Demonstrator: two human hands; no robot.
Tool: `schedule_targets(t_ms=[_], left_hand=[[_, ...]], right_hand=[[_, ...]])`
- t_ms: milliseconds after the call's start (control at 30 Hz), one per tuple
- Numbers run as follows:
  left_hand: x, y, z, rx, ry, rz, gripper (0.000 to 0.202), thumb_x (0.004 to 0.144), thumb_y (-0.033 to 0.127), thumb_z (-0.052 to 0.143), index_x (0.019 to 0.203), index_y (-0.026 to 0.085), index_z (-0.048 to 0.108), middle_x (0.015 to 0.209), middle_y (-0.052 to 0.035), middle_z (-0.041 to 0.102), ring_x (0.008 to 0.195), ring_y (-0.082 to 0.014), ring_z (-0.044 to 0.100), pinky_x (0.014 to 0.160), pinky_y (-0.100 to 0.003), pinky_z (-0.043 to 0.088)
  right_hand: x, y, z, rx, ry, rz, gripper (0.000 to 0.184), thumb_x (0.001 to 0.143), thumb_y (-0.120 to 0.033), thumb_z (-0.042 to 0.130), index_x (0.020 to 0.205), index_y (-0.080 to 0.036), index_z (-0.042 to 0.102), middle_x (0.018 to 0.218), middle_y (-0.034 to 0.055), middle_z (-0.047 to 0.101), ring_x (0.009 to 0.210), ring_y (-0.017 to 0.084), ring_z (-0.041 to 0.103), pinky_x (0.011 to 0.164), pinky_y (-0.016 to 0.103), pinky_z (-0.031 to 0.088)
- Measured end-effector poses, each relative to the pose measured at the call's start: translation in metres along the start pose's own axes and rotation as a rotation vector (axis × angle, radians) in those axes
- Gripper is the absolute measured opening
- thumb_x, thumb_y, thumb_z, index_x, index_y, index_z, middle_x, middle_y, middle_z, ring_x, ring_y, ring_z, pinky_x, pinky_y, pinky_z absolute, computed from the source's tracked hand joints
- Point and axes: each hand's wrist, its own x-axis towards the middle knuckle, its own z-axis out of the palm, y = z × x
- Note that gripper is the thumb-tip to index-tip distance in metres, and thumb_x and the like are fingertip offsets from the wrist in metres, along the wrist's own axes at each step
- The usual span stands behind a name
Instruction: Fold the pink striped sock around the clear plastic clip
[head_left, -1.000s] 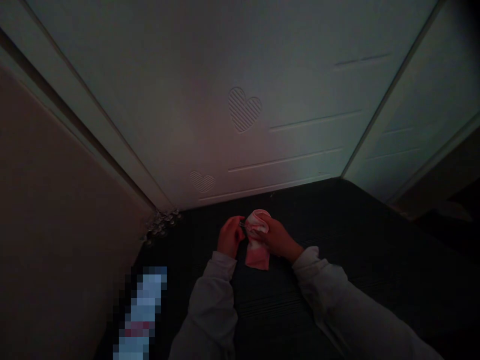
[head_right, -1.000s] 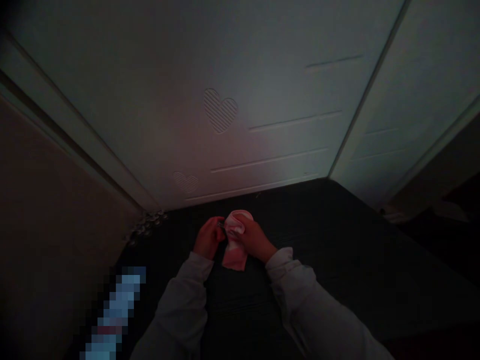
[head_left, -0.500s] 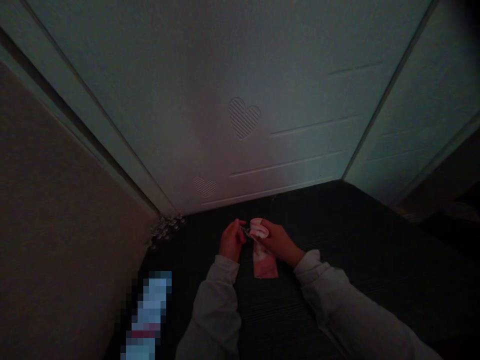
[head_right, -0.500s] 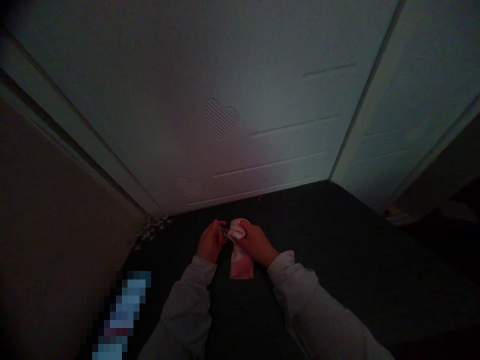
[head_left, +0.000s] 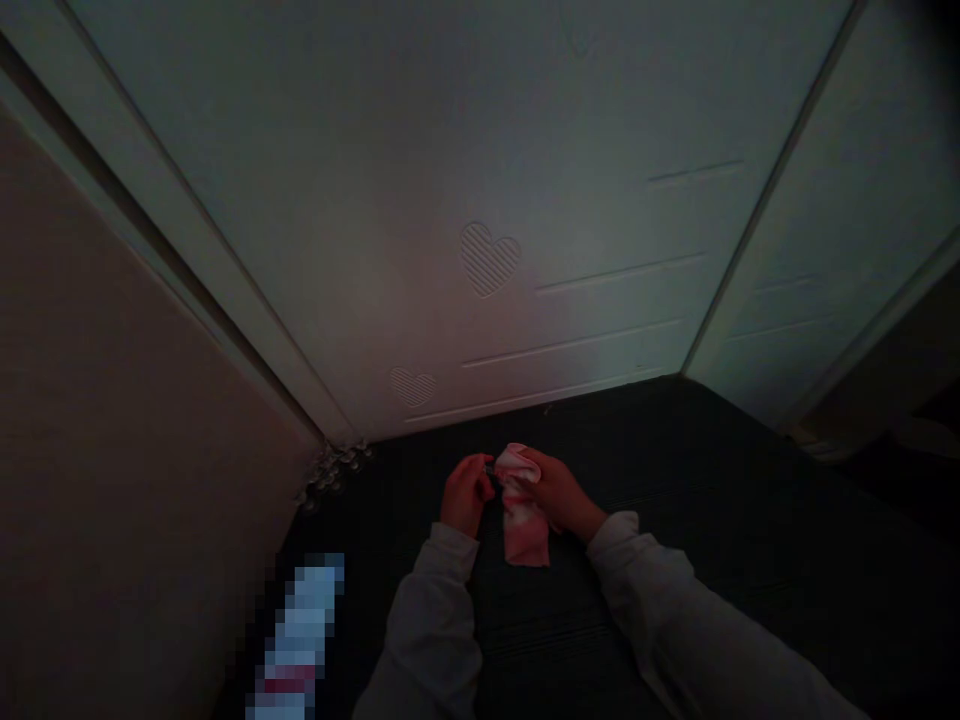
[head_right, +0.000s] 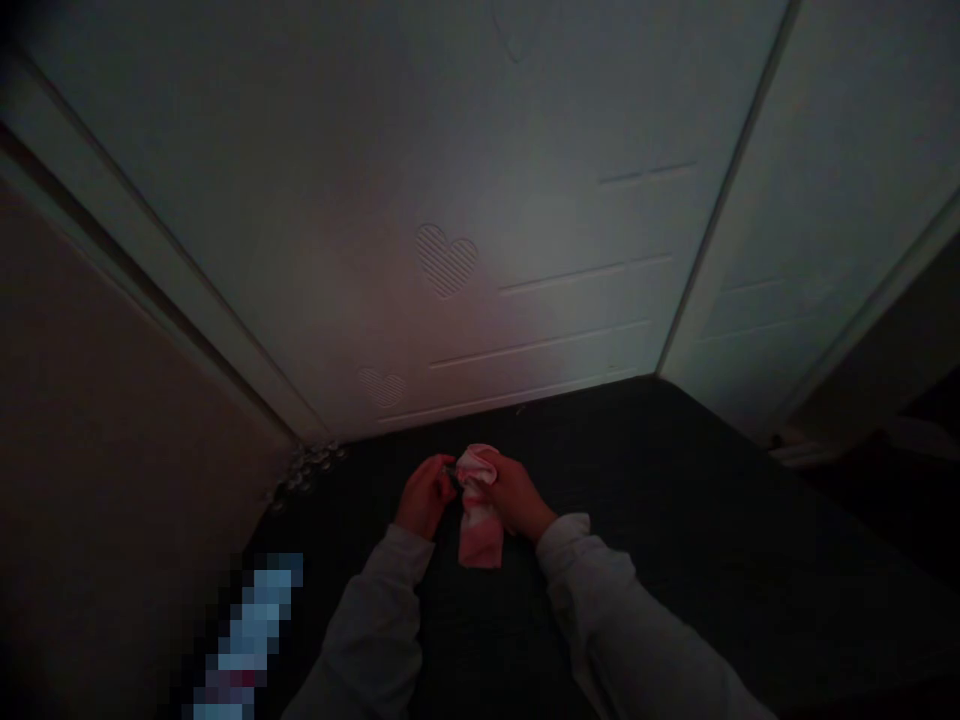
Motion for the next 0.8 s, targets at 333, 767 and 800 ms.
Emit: schedule_targets(t_ms=[333, 767, 800], left_hand=[[0.002, 0.0, -0.001, -0.075, 0.009, -0.014, 0.032, 0.066, 0.045, 0.061, 0.071, 0.013, 0.058, 0.036, 0.0075, 0.04, 0.036, -0.0054, 0.034, 0.042, -0.02, 0.023], [0.001, 0.001, -0.001, -0.086, 0.016, -0.033, 0.023, 0.059, 0.032, 0.065, 0.07, 0.013, 0.06, 0.042, 0.0059, 0.046, 0.04, -0.0058, 0.039, 0.043, -0.02, 0.026], [0.001, 0.002, -0.001, -0.101, 0.02, -0.04, 0.022, 0.058, 0.031, 0.066, 0.069, 0.012, 0.06, 0.042, 0.0058, 0.046, 0.041, -0.0056, 0.039, 0.044, -0.019, 0.027]], right_hand=[[-0.003, -0.009, 0.002, -0.042, 0.007, 0.055, 0.021, 0.074, -0.028, 0.055, 0.091, -0.018, 0.06, 0.088, 0.0039, 0.065, 0.079, 0.018, 0.058, 0.071, 0.028, 0.044], [0.002, 0.003, 0.002, 0.031, 0.024, 0.042, 0.014, 0.072, -0.021, 0.05, 0.082, -0.016, 0.059, 0.082, 0.0035, 0.061, 0.078, 0.018, 0.055, 0.071, 0.029, 0.043], [0.002, 0.002, 0.002, 0.047, 0.021, 0.052, 0.014, 0.071, -0.02, 0.05, 0.081, -0.016, 0.059, 0.081, 0.0033, 0.061, 0.077, 0.017, 0.055, 0.07, 0.029, 0.043]])
